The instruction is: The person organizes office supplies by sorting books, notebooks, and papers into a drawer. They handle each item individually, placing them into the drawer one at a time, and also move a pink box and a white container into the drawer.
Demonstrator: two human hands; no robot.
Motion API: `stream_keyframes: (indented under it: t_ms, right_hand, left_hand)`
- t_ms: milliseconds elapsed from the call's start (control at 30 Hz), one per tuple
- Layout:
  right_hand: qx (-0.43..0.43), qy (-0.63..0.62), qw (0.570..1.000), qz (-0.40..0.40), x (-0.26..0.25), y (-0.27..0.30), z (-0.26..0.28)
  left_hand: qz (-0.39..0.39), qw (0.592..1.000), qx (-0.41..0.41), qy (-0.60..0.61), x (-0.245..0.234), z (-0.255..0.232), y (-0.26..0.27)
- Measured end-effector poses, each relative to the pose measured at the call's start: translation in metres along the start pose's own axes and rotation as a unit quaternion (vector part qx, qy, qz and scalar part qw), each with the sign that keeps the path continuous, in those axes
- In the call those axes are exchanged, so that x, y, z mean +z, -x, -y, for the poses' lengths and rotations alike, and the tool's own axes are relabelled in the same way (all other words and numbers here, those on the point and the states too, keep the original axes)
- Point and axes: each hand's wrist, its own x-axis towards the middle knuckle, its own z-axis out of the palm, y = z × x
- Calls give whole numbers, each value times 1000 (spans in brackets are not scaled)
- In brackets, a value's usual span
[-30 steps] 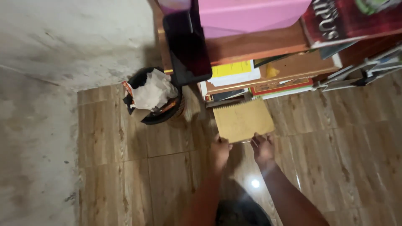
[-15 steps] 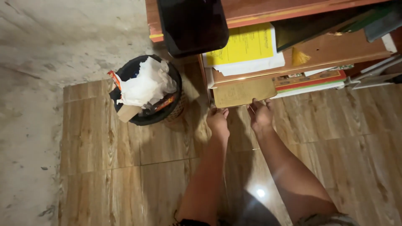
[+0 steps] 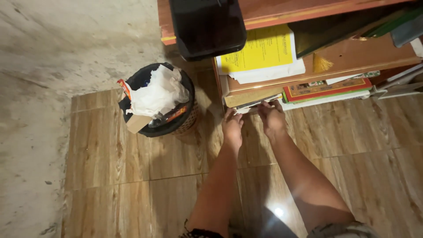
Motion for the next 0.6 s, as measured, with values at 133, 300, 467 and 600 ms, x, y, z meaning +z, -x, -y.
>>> stream_keyframes:
  t_ms: [133, 300, 467, 600]
  right_hand:
    - [26, -31, 998, -49, 7, 36, 24]
    - [68, -9, 996, -61, 16, 90, 70]
    - [81, -28, 995, -44, 31, 153, 125]
    - [98, -1, 994, -46, 84, 235, 203]
  left_hand:
    - [-11, 1000, -10, -13, -6, 4, 16]
    - [20, 996, -44, -75, 32, -44, 105]
    - [47, 993, -69, -85, 63, -58, 171]
    - [42, 987, -96, -119, 122, -127, 254]
